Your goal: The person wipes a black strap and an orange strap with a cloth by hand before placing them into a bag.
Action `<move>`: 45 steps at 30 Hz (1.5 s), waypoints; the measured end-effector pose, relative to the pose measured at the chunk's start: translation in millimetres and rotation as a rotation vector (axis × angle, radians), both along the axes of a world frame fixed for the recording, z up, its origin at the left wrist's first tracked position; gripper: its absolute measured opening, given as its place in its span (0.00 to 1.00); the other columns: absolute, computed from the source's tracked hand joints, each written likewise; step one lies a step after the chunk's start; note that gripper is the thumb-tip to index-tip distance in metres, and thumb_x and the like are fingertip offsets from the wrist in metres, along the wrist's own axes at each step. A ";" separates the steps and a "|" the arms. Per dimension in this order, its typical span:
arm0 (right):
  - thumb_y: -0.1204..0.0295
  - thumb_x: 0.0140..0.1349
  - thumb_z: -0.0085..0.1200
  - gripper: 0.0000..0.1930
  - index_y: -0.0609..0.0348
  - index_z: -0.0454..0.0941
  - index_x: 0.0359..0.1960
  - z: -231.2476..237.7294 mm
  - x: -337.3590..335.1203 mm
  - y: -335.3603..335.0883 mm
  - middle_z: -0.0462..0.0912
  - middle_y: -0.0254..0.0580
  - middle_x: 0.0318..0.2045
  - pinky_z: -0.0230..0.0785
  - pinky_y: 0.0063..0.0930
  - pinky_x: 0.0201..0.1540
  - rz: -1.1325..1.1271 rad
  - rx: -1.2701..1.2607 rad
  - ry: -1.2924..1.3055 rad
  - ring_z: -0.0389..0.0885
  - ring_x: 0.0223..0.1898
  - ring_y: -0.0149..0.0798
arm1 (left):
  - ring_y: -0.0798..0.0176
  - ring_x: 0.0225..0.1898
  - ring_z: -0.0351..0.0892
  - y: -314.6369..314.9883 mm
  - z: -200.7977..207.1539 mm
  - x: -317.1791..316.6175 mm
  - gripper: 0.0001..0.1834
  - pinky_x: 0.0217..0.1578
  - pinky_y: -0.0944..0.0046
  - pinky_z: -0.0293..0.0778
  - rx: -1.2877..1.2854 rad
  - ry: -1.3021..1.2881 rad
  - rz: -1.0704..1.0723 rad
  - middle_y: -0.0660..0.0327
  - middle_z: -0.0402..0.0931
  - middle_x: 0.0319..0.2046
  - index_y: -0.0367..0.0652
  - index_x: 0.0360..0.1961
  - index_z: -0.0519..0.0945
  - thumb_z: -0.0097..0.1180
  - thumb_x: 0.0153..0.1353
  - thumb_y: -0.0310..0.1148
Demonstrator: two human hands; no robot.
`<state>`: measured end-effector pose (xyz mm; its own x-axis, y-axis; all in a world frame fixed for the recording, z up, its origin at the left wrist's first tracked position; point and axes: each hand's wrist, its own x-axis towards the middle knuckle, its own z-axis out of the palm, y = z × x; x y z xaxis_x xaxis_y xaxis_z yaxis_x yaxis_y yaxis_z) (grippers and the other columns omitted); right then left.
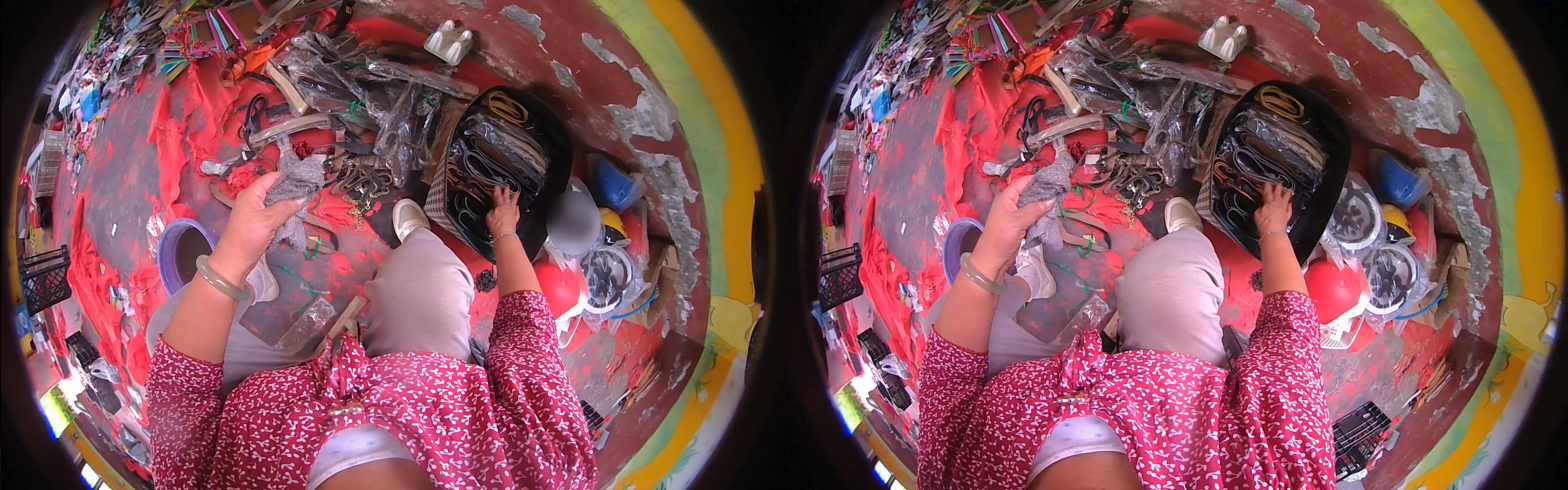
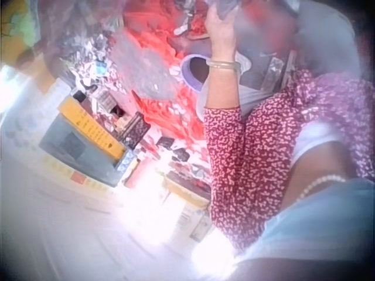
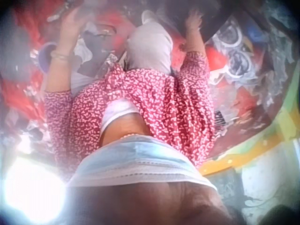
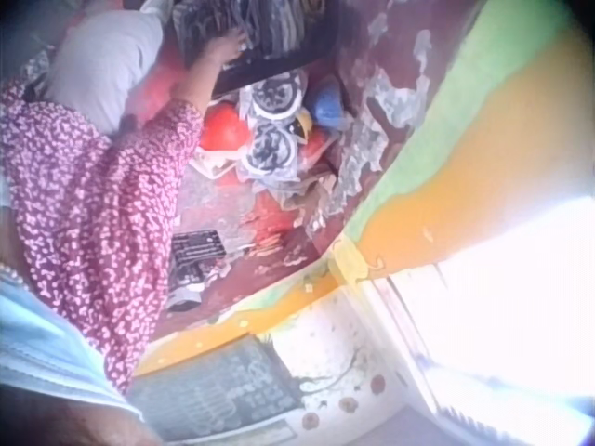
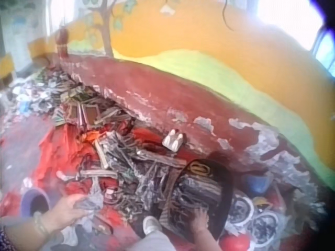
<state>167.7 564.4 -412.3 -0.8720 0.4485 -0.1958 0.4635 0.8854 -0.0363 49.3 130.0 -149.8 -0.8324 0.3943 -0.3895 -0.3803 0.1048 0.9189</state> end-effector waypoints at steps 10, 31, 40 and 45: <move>0.48 0.62 0.34 0.34 0.47 0.42 0.66 -15.8 -16.1 -66.4 0.39 0.44 0.67 0.33 0.44 0.65 -0.237 -0.004 -0.050 0.36 0.68 0.46 | 0.74 0.37 0.73 -12.3 -7.2 0.2 0.18 0.39 0.71 0.69 -0.075 -0.060 -0.142 0.65 0.75 0.36 0.36 0.47 0.71 0.54 0.53 0.24; 0.59 0.48 0.61 0.41 0.56 0.53 0.62 311.4 -89.2 -255.9 0.54 0.56 0.62 0.45 0.32 0.64 0.913 -0.925 -0.205 0.46 0.66 0.45 | 0.59 0.43 0.73 -14.3 -30.5 59.7 0.19 0.46 0.58 0.69 0.404 -0.269 -0.022 0.55 0.72 0.40 0.37 0.48 0.67 0.41 0.64 0.41; 0.79 0.50 0.43 0.15 0.69 0.75 0.40 311.7 -92.1 -298.6 0.79 0.42 0.31 0.70 0.24 0.38 -0.174 -1.724 0.040 0.77 0.34 0.34 | 0.60 0.44 0.75 -71.8 -6.1 33.5 0.22 0.43 0.63 0.72 0.349 -0.203 -0.163 0.52 0.75 0.43 0.37 0.50 0.68 0.42 0.63 0.44; 0.75 0.39 0.39 0.12 0.67 0.72 0.26 305.5 -88.9 -309.1 0.75 0.47 0.25 0.68 0.25 0.32 -0.114 -1.821 0.130 0.74 0.27 0.39 | 0.58 0.38 0.78 -132.0 -129.0 -17.2 0.16 0.36 0.61 0.72 -0.056 -0.452 0.285 0.54 0.77 0.36 0.41 0.42 0.71 0.49 0.57 0.39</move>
<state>78.8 255.4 -106.8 -0.9040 -0.1689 -0.3929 0.4274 -0.3246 -0.8438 32.1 -1.9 -278.7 -0.6480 0.1459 -0.7476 -0.7571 -0.0158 0.6531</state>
